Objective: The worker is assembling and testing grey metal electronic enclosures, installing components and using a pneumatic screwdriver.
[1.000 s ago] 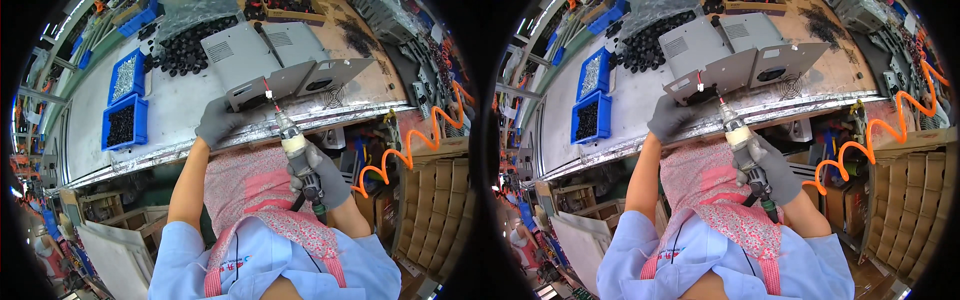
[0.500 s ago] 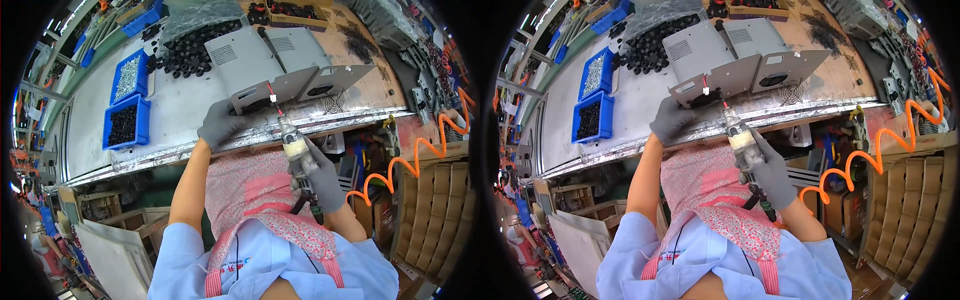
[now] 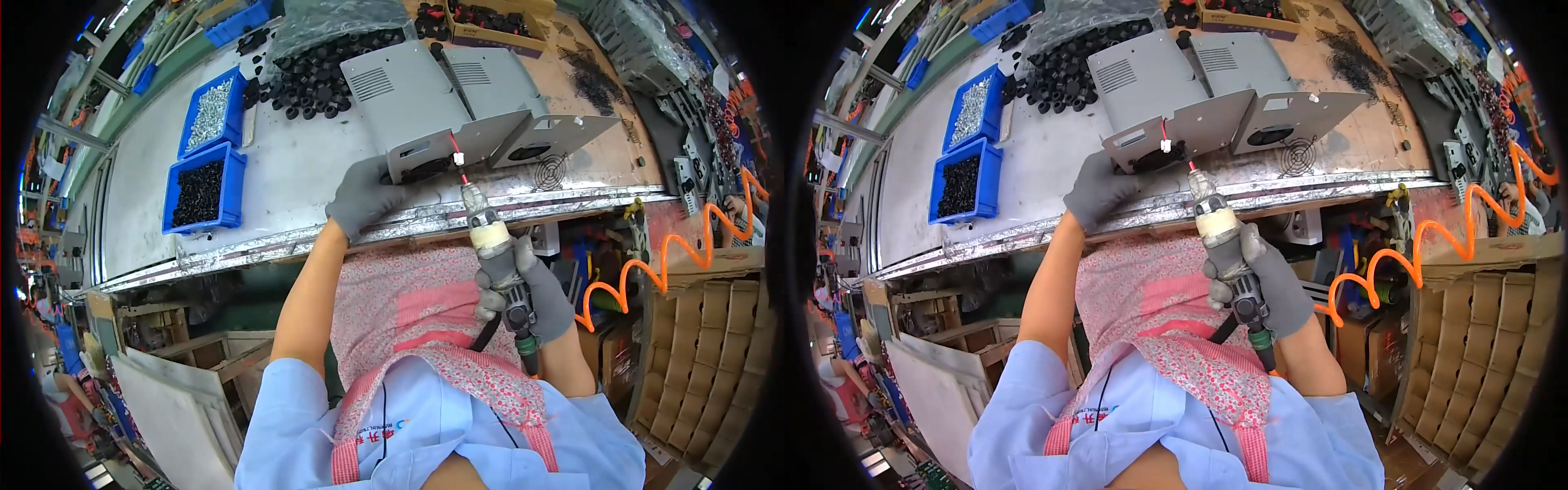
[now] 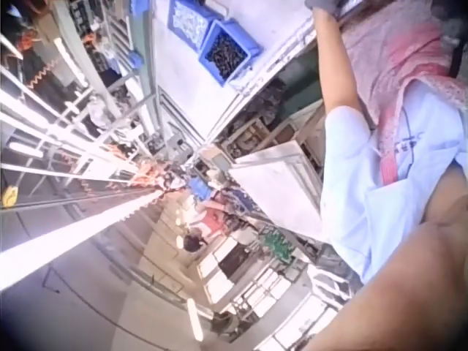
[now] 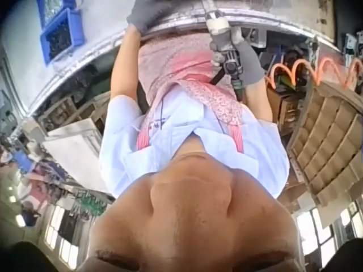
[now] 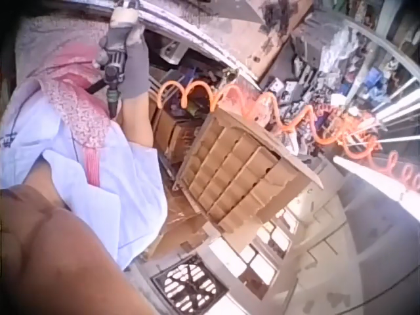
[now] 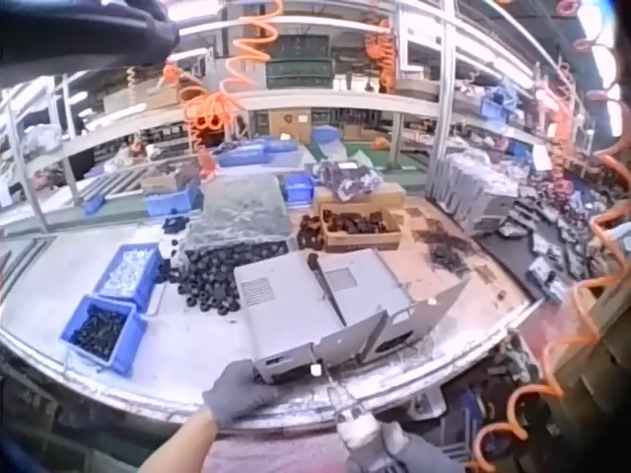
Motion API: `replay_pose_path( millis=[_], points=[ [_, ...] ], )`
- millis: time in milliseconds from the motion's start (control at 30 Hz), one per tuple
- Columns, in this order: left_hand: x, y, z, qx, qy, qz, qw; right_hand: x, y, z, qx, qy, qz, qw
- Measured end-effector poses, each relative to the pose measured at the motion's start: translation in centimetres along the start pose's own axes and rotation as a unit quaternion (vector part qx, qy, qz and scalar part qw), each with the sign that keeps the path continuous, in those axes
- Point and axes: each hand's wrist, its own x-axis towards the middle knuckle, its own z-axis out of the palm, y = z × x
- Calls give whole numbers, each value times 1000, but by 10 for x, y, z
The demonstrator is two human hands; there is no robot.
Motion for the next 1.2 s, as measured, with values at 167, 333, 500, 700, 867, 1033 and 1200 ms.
replay_pose_path(
  millis=[167,333,500,700,867,1033,1200],
  points=[
    [2,-15,0,-42,15,1,999,2,0,2,-73,1,-50,996],
    [-3,2,-9,66,123,70,988,-3,7,-5,-113,56,-46,991],
    [-4,-18,-61,61,283,4,957,-9,15,-5,-179,112,-50,976],
    [-50,-35,-25,-455,253,-95,848,-6,24,-16,-273,90,-90,954],
    [-50,-23,11,-673,0,-102,732,-3,19,-13,-401,44,-132,906],
    [-34,-6,38,-789,-128,-85,595,-10,11,-12,-413,50,-161,895],
    [-17,-16,53,-724,-176,-75,663,-24,1,-14,-329,89,-92,936]
  ],
)
